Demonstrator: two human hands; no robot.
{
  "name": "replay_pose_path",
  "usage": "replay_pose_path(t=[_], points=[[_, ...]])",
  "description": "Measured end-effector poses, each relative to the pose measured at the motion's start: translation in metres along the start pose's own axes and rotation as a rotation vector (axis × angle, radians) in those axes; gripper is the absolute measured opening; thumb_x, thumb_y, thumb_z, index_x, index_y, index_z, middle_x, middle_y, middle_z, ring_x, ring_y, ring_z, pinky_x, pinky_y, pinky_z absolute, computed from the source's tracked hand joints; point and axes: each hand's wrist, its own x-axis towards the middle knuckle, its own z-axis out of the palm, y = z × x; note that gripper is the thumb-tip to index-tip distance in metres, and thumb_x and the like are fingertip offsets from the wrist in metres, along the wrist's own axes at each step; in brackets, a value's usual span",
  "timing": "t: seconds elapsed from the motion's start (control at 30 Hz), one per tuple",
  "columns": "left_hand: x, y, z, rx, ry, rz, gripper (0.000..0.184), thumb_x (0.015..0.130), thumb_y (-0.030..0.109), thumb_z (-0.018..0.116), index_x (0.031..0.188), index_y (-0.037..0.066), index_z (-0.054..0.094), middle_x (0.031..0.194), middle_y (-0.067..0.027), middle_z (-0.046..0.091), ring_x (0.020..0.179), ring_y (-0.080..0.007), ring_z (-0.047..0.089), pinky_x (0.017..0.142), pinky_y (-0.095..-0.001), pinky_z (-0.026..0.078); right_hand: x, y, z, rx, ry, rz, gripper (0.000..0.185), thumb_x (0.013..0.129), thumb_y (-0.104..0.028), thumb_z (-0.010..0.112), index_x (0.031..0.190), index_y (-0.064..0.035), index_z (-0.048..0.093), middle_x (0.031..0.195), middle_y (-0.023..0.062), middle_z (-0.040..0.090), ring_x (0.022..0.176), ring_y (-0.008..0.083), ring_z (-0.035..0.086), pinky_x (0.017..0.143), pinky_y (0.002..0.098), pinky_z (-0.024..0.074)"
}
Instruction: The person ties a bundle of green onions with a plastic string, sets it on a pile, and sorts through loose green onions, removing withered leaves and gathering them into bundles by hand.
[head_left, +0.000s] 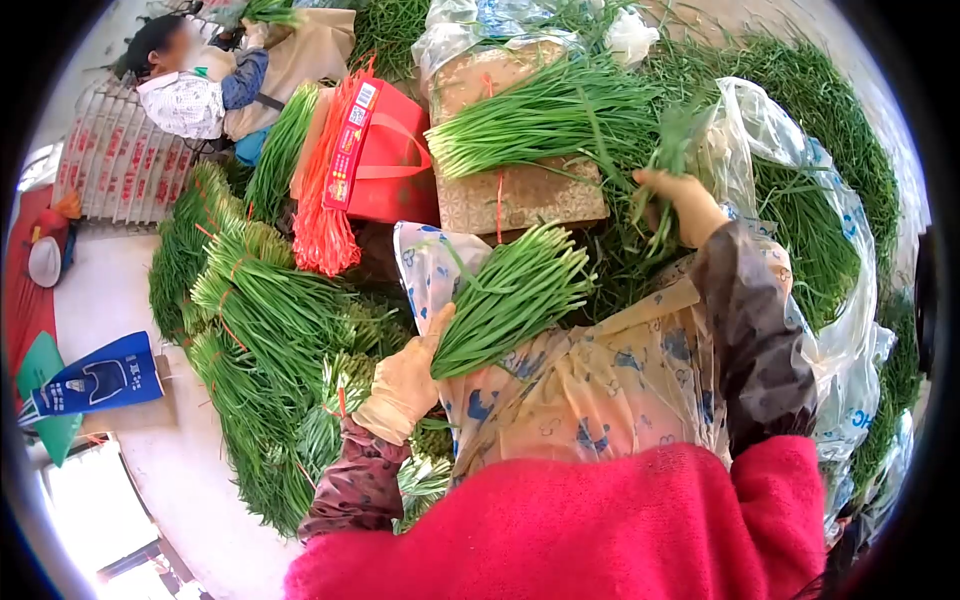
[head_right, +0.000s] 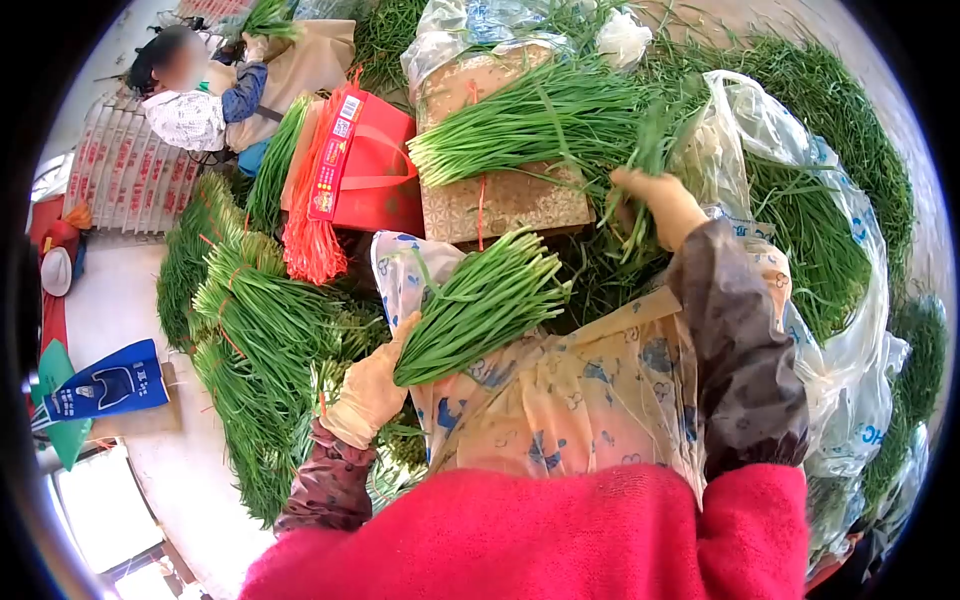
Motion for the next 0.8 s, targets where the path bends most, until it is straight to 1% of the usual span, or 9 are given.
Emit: replay_pose_path(t=[0.07,0.13,0.33,0.37,0.47,0.5,0.53,0.6,0.8], points=[[0.002,0.003,-0.005,0.127,-0.07,-0.007,0.073,0.084,0.017,0.062,0.148,0.025,0.028,0.095,-0.0204,0.064,0.086,-0.0394,0.063,0.073,-0.0454,0.051,-0.011,-0.004,0.006,-0.978,0.013,-0.297,0.065,0.075,-0.049,0.074,0.116,-0.0013,0.059,0.094,0.0174,0.064,0.087,0.0221,0.064,0.072,0.0362,0.0494],[0.004,0.003,-0.005,0.137,-0.065,-0.009,0.073,0.084,0.018,0.062,0.149,0.025,0.028,0.093,-0.0197,0.063,0.083,-0.0394,0.063,0.072,-0.0456,0.051,-0.054,-0.036,0.047,-1.559,0.125,-0.077,0.067,0.071,-0.049,0.075,0.116,-0.0017,0.059,0.102,0.0209,0.062,0.096,0.0283,0.063,0.081,0.0401,0.0488],[0.009,0.008,-0.006,0.193,-0.091,0.0,0.073,0.085,0.019,0.061,0.149,0.026,0.027,0.095,-0.0191,0.063,0.083,-0.0388,0.064,0.071,-0.0447,0.051,-0.093,-0.037,0.146,-1.094,-0.308,-0.997,0.062,0.072,-0.044,0.075,0.12,-0.0086,0.058,0.136,0.0157,0.046,0.129,0.036,0.039,0.105,0.0503,0.0315],[0.008,0.006,-0.004,0.19,-0.074,0.004,0.073,0.085,0.019,0.061,0.149,0.026,0.027,0.095,-0.0184,0.064,0.083,-0.0385,0.064,0.071,-0.0447,0.051,-0.085,-0.028,0.158,-1.046,-0.263,-1.213,0.052,0.074,-0.035,0.074,0.118,-0.0116,0.06,0.123,0.0143,0.058,0.119,0.0347,0.051,0.097,0.0468,0.0411],[0.004,-0.002,0.003,0.173,-0.03,0.021,0.078,0.086,0.019,0.058,0.152,0.029,0.017,0.095,-0.0197,0.062,0.076,-0.0413,0.063,0.067,-0.0476,0.051,-0.059,-0.02,0.167,-0.519,-0.537,-0.838,0.043,0.083,-0.037,0.068,0.116,-0.0116,0.061,0.106,0.0097,0.067,0.1,0.0328,0.063,0.087,0.044,0.0495],[0.003,-0.004,0.006,0.114,0.008,0.011,0.079,0.086,0.02,0.059,0.152,0.027,0.017,0.095,-0.0199,0.062,0.077,-0.0415,0.063,0.067,-0.0477,0.051,-0.064,-0.017,0.166,-0.294,-0.201,-0.989,0.034,0.088,-0.032,0.065,0.109,-0.0046,0.063,0.088,0.0075,0.07,0.079,0.0267,0.067,0.073,0.0358,0.054],[0.002,-0.006,0.01,0.053,0.042,0.002,0.08,0.085,0.02,0.06,0.152,0.026,0.016,0.095,-0.0201,0.062,0.078,-0.0417,0.063,0.067,-0.0478,0.051,-0.06,-0.021,0.168,0.309,-0.331,-0.704,0.029,0.094,-0.028,0.059,0.106,-0.001,0.063,0.082,0.0056,0.067,0.071,0.0187,0.064,0.065,0.0315,0.053],[0.0,-0.012,0.015,0.016,0.039,0.037,0.083,0.084,0.019,0.061,0.152,0.024,0.014,0.1,-0.0208,0.062,0.082,-0.0419,0.063,0.067,-0.0471,0.051,-0.055,-0.038,0.138,0.597,-0.264,-0.361,0.023,0.096,-0.023,0.055,0.103,-0.0015,0.062,0.076,0.0007,0.062,0.058,0.0102,0.055,0.051,0.0256,0.0465],[-0.001,-0.027,0.027,-0.025,0.107,0.094,0.086,0.081,0.013,0.065,0.152,0.026,0.019,0.114,-0.0176,0.061,0.09,-0.0392,0.063,0.072,-0.0437,0.052,-0.016,-0.043,0.054,1.154,-0.235,-0.338,0.022,0.102,-0.025,0.045,0.099,-0.0065,0.058,0.071,-0.0062,0.047,0.048,0.0032,0.032,0.041,0.0194,0.0254]])
